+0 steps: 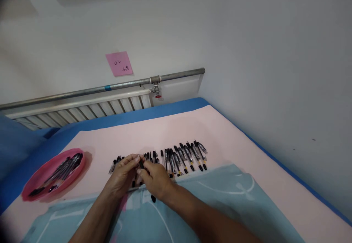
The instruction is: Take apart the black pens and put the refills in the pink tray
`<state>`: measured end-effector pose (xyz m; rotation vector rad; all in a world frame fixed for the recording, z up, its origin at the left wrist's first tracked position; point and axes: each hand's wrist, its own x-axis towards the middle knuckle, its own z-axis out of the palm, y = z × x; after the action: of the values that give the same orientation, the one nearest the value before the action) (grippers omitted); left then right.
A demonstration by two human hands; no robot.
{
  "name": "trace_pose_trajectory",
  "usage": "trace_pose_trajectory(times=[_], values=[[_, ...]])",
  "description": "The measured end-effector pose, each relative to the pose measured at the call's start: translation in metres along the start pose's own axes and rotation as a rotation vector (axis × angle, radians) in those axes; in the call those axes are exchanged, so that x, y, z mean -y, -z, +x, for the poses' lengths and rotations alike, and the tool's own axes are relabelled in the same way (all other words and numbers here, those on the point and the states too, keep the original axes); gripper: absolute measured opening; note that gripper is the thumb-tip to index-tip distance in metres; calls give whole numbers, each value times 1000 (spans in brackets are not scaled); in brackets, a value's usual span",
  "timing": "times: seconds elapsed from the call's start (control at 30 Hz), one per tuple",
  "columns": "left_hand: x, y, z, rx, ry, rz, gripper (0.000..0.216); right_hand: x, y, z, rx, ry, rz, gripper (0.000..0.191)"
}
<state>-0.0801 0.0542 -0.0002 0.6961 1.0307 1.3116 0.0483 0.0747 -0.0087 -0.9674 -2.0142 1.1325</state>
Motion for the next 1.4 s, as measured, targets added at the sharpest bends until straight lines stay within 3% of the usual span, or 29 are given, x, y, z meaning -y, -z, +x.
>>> trace_pose_trajectory(times=[0.1, 0.27, 0.47, 1.07, 1.2, 1.4], values=[[-2, -2, 0, 9, 2, -38, 28, 2, 1, 0, 4, 11, -11, 17], [2, -1, 1, -60, -21, 5, 19, 2, 1, -1, 37, 40, -28, 15], [-1, 0, -1, 24, 14, -2, 20, -2, -2, 0, -1, -5, -8, 21], [5, -1, 1, -70, -22, 55, 23, -3, -3, 0, 20, 5, -7, 19], [4, 4, 2, -75, -41, 58, 21, -1, -4, -1, 49, -81, 104, 22], [0, 2, 1, -44, -56, -15, 20, 12, -2, -2, 165, -240, 455, 24]])
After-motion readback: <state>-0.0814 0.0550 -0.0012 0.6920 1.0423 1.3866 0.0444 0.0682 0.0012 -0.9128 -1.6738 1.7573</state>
